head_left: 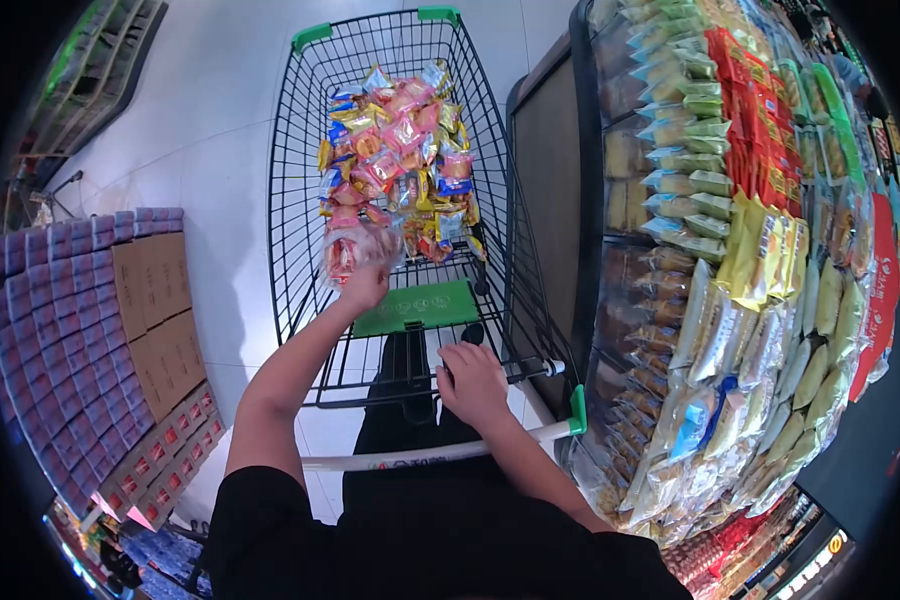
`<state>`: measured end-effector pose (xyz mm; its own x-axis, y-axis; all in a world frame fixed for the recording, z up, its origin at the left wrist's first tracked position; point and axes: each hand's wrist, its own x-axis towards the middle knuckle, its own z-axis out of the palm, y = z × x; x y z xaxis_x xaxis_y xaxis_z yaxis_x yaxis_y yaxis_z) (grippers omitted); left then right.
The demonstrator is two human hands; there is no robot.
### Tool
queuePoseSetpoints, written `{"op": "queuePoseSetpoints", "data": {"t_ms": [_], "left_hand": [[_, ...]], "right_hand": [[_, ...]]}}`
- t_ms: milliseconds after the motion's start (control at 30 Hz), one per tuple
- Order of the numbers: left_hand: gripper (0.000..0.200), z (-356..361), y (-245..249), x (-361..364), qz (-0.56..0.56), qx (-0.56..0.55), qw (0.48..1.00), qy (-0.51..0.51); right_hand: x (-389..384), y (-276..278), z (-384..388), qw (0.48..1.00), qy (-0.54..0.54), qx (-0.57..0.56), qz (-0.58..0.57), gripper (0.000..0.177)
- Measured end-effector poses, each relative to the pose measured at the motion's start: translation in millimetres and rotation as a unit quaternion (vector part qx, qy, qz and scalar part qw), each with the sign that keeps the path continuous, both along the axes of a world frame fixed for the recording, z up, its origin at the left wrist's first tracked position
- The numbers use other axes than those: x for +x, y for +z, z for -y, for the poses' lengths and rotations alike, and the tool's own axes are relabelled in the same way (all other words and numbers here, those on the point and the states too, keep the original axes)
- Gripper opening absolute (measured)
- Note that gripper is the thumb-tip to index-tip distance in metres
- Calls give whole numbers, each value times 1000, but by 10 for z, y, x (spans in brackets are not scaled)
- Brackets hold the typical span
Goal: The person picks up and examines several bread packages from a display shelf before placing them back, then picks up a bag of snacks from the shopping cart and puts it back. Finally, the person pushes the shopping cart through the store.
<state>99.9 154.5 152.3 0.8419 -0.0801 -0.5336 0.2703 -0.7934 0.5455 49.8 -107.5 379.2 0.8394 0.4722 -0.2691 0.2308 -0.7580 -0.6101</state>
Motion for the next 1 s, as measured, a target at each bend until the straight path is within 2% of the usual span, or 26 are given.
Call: {"op": "queuePoseSetpoints", "data": {"t_ms": [133, 200, 233, 300, 333, 400, 433, 500, 533, 600, 633, 700, 733, 767, 800, 833, 867, 900, 933, 1000], "left_hand": [[30, 117, -539, 355, -68, -47, 997, 4], [27, 338, -904, 351, 75, 3, 997, 35], [27, 437, -1072, 424, 76, 3, 997, 35], [30, 634, -1357, 582, 83, -53, 989, 107], [30, 715, -1349, 736, 84, -53, 989, 107], [37, 823, -1289, 1033, -157, 6, 980, 125], [37, 850, -1262, 1105, -156, 6, 980, 125], [42, 875, -1216, 1202, -258, -125, 916, 280], [42, 867, -1428, 1186, -258, -124, 917, 279], [41, 846, -2011, 1092, -197, -45, 955, 219], [41, 841, -1764, 1143, -196, -44, 955, 218], [35, 832, -1252, 1177, -197, -59, 971, 122], [35, 805, -1450, 1046, -196, -58, 971, 121], [33, 747, -1877, 830, -116, 12, 993, -10], [31, 697, -2067, 736, -28, 85, 986, -140], [31, 669, -1767, 741, -23, 89, 986, -140], [30, 613, -1439, 706, -112, -43, 993, 15], [31, 588, -1161, 649, -195, -173, 951, 168], [31, 542, -1121, 542, -187, -171, 953, 168], [30, 418, -1008, 330, -162, -289, 920, 211]], "right_hand": [[160, -99, -92, 997, -73, 23, 11, 25], [174, -105, -120, 999, -29, -27, 7, 24], [194, -114, -132, 999, -30, -27, 7, 24], [228, -142, -148, 999, -36, -39, 4, 24], [239, -168, -152, 998, -31, -49, 2, 24], [255, -230, -157, 998, -29, -48, 12, 24], [270, -253, -161, 998, -24, -46, 23, 24], [295, -282, -168, 998, -19, -51, 32, 26], [287, -298, -171, 998, -21, -50, 36, 26], [288, -306, -169, 998, -23, -49, 41, 25], [288, -298, -164, 997, -21, -51, 51, 24], [269, -259, -145, 996, -20, -53, 61, 23], [248, -239, -129, 996, -19, -54, 66, 20], [220, -208, -108, 996, -17, -55, 71, 18], [212, -198, -99, 996, -18, -52, 77, 18], [198, -181, -92, 995, -16, -56, 78, 15], [178, -158, -85, 995, -14, -60, 79, 12], [152, -136, -77, 995, -15, -57, 84, 12], [130, -126, -68, 994, -14, -54, 93, 11], [81, -78, -59, 994, -22, -39, 98, 10]]}}
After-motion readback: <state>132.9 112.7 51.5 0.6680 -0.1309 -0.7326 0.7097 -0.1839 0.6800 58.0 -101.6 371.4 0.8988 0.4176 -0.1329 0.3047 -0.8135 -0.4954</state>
